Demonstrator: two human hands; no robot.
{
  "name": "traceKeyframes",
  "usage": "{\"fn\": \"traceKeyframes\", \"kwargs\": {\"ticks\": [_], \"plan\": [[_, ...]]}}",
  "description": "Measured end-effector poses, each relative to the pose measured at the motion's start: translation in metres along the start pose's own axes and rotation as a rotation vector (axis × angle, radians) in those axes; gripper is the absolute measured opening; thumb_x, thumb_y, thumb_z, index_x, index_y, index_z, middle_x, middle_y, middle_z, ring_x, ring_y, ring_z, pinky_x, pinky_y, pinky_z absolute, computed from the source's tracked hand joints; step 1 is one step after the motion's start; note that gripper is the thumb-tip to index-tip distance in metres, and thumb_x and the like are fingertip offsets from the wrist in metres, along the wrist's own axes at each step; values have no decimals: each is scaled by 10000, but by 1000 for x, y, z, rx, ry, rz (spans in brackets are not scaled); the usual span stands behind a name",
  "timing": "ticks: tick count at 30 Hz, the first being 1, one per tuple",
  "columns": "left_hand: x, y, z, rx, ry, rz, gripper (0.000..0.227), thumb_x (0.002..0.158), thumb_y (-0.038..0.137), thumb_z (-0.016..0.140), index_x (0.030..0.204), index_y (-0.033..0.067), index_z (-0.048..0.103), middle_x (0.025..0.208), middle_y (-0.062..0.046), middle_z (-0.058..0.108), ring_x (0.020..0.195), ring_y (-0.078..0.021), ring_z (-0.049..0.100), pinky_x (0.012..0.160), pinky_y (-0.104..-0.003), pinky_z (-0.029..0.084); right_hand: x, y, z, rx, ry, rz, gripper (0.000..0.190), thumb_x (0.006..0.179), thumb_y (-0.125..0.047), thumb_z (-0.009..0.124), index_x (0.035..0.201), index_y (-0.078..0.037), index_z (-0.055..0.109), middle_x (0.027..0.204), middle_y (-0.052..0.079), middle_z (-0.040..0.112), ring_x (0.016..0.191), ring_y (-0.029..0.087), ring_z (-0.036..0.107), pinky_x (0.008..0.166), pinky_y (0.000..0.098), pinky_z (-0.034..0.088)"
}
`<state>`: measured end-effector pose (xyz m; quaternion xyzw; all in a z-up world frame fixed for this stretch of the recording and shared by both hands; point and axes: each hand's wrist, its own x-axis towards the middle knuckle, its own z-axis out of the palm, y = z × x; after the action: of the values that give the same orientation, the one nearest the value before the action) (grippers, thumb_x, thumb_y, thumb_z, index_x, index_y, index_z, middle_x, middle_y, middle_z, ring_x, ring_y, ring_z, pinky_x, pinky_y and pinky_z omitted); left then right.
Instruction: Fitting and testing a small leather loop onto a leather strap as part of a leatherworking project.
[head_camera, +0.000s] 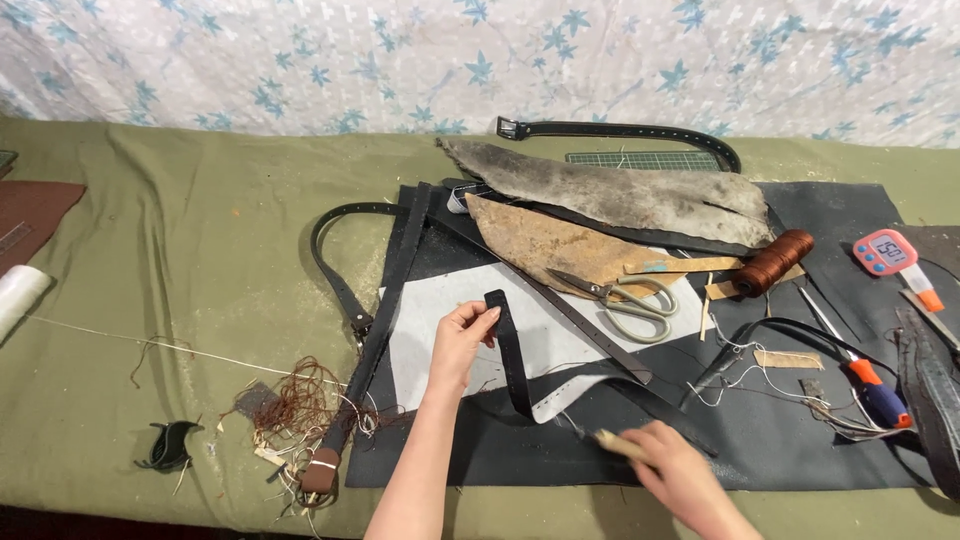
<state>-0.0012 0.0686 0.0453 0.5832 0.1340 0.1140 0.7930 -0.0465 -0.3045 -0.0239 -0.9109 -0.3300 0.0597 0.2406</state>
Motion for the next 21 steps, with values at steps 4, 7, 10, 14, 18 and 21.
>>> {"fn": "traceKeyframes", "kwargs": {"ticks": [4, 7, 10, 14, 18, 21], "plan": [[-1, 1, 2, -8, 0, -6, 178, 928, 85, 729, 782, 89, 629, 689, -11, 513, 606, -137, 511, 584, -282, 490, -22, 27, -22, -44, -133, 435, 396, 757, -120, 612, 1102, -312, 638, 1092, -118, 658, 891, 121, 735, 828, 320, 574], [0, -3, 3, -2, 8, 4, 154, 921, 81, 720, 815, 97, 611, 696, -7, 523, 614, -128, 518, 560, -275, 482, -16, 24, -31, -66, -58, 528, 317, 769, -171, 610, 1060, -295, 606, 1084, -98, 632, 846, 189, 708, 794, 361, 539], [-2, -1, 3, 0, 22, -17, 115, 929, 68, 707, 858, 90, 618, 662, -7, 522, 597, -126, 520, 548, -275, 480, 4, -5, -40, 76, 45, 757, 180, 886, -389, 729, 989, -251, 675, 756, -13, 768, 704, 192, 640, 724, 289, 487], [-3, -2, 8, -32, 23, -7, 140, 924, 36, 694, 1022, 85, 608, 643, 15, 496, 600, -122, 520, 542, -274, 510, 41, -42, -23, 804, 255, 573, 353, 909, -109, 640, 1248, -88, 732, 1153, 62, 766, 785, 137, 642, 737, 270, 513], [-6, 4, 10, -45, 42, 19, 335, 897, 27, 693, 1215, 80, 603, 782, -13, 513, 683, -112, 550, 545, -274, 529, 85, -103, -2, 1070, -51, 305, 513, 963, -187, 597, 1475, -159, 581, 582, 36, 581, 547, 121, 542, 527, 262, 456], [-9, 13, 9, -100, 72, 37, 375, 902, 3, 682, 1261, 85, 608, 779, 2, 476, 705, -117, 559, 543, -286, 554, 110, -131, 11, 1095, -264, 311, 390, 955, -272, 646, 1295, -96, 714, 580, -15, 412, 425, 74, 366, 399, 213, 293]]}}
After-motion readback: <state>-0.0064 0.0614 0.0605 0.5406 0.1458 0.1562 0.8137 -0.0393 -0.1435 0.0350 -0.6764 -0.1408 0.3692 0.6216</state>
